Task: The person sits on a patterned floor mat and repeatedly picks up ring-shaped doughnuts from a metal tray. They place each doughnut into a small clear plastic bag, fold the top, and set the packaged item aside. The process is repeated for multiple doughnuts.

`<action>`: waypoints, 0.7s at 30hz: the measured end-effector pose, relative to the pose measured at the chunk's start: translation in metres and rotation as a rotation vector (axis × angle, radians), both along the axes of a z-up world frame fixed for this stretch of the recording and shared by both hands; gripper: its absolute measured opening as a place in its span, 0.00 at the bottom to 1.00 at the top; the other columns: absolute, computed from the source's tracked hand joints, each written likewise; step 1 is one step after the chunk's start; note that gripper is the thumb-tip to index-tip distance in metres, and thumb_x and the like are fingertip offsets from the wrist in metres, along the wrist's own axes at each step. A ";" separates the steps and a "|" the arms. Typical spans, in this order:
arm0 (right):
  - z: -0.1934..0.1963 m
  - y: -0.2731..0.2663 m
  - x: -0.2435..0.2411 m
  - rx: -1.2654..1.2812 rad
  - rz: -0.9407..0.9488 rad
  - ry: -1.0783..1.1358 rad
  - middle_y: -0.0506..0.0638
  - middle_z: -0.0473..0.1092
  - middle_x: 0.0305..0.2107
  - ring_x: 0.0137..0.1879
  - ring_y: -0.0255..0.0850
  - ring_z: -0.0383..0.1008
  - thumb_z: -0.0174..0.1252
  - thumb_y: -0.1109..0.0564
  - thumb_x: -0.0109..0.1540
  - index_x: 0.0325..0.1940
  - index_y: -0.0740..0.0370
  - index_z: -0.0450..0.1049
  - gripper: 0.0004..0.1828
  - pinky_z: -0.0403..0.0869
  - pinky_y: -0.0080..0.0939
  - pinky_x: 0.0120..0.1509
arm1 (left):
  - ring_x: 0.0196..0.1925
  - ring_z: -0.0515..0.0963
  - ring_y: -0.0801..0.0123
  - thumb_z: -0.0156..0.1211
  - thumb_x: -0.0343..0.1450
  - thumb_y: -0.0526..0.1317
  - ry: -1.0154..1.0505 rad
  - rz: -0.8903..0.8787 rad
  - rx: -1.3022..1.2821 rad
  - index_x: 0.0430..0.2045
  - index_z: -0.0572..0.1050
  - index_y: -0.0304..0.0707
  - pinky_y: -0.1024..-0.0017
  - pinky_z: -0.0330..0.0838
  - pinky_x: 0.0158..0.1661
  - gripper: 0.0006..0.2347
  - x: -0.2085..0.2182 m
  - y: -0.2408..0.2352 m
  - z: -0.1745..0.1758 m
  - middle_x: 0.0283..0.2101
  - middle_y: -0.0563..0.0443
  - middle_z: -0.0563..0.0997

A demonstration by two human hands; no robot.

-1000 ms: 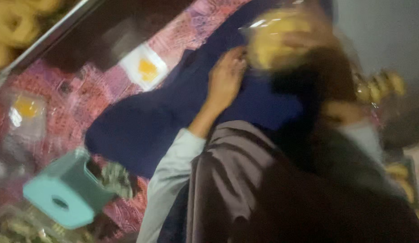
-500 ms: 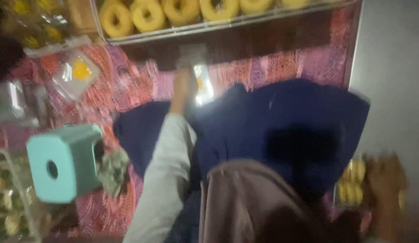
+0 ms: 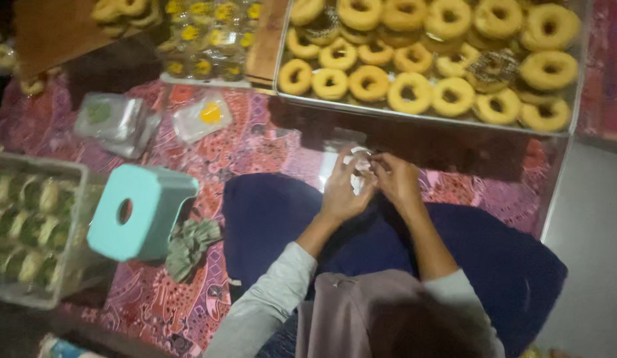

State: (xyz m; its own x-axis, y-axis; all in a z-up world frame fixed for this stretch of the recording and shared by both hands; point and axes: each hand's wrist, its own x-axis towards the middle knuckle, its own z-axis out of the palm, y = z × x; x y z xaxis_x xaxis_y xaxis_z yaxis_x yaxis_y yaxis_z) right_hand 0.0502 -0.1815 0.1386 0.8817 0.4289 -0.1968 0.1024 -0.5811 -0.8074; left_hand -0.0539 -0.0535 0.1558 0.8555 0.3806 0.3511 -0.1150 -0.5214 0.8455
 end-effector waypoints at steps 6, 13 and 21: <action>0.079 0.015 -0.039 0.131 0.082 -0.880 0.67 0.75 0.50 0.56 0.60 0.73 0.61 0.61 0.57 0.52 0.72 0.78 0.20 0.67 0.52 0.64 | 0.37 0.83 0.52 0.59 0.68 0.30 -0.007 0.270 -0.078 0.53 0.73 0.34 0.62 0.77 0.39 0.17 0.022 0.024 0.019 0.44 0.41 0.82; 0.067 -0.014 -0.048 0.009 0.051 -0.721 0.57 0.72 0.60 0.67 0.50 0.73 0.56 0.67 0.62 0.59 0.64 0.76 0.20 0.50 0.71 0.79 | 0.42 0.85 0.64 0.60 0.70 0.28 -0.204 -0.093 -0.074 0.38 0.75 0.40 0.70 0.80 0.43 0.07 0.004 -0.021 0.019 0.45 0.45 0.84; 0.093 -0.037 -0.011 0.353 0.392 -0.586 0.54 0.79 0.49 0.58 0.50 0.79 0.65 0.58 0.63 0.53 0.62 0.79 0.14 0.70 0.54 0.73 | 0.49 0.78 0.61 0.61 0.70 0.24 -0.369 -0.257 -1.405 0.51 0.68 0.44 0.55 0.77 0.52 0.19 0.068 -0.011 0.029 0.51 0.46 0.77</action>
State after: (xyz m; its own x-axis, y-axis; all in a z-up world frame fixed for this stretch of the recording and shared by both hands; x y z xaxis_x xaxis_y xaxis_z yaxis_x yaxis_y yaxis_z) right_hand 0.0394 -0.2188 0.2313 0.5710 0.6808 0.4587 0.7126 -0.1335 -0.6888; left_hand 0.0139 -0.0643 0.1849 0.8969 0.4405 0.0390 -0.3918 0.7507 0.5319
